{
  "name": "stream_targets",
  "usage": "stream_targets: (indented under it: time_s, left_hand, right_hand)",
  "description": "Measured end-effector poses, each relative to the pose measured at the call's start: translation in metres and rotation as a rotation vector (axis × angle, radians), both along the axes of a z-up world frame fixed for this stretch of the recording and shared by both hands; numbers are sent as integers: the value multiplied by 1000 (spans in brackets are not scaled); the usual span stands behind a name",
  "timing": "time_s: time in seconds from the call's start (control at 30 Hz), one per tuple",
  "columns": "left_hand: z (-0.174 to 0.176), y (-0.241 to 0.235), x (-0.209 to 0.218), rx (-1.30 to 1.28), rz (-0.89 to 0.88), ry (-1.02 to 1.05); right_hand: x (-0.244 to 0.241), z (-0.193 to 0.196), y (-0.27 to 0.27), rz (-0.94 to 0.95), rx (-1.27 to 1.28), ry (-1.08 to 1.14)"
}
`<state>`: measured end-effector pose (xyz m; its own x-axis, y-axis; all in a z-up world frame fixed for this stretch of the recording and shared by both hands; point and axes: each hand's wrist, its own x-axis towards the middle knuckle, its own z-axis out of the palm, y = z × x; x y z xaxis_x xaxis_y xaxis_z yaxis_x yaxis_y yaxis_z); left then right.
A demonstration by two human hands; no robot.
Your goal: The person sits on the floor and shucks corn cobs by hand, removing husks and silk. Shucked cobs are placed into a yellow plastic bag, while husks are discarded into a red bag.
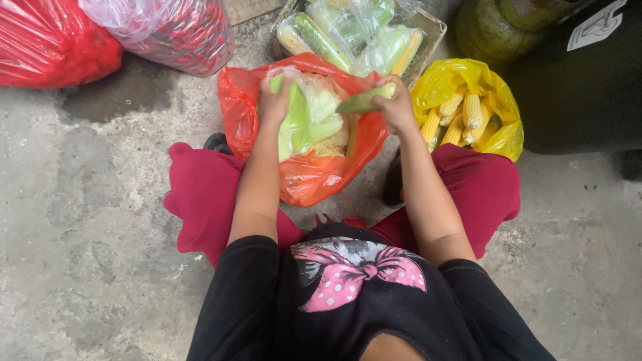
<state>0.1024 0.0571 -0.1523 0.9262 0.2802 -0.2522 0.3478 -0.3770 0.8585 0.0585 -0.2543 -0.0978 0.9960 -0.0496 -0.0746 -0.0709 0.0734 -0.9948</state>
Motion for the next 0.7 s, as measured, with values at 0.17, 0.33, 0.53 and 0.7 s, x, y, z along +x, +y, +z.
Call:
stream_targets:
  time_s: [0.17,0.33,0.53,0.7]
  left_hand:
    - [53,-25,-37,817,-568,171]
    - [43,-11,-25,777,-696,425]
    - [-3,-6,-11,584,-467,217]
    - [-2,-6,16,445,-119,-128]
  right_hand:
    - [3,-5,36,-265,-225,-434]
    - [-2,18,40,-302,93,-6]
    - [-4,15,35,-427,-596,-554]
    - [-7,35,20,-481,-498,-350]
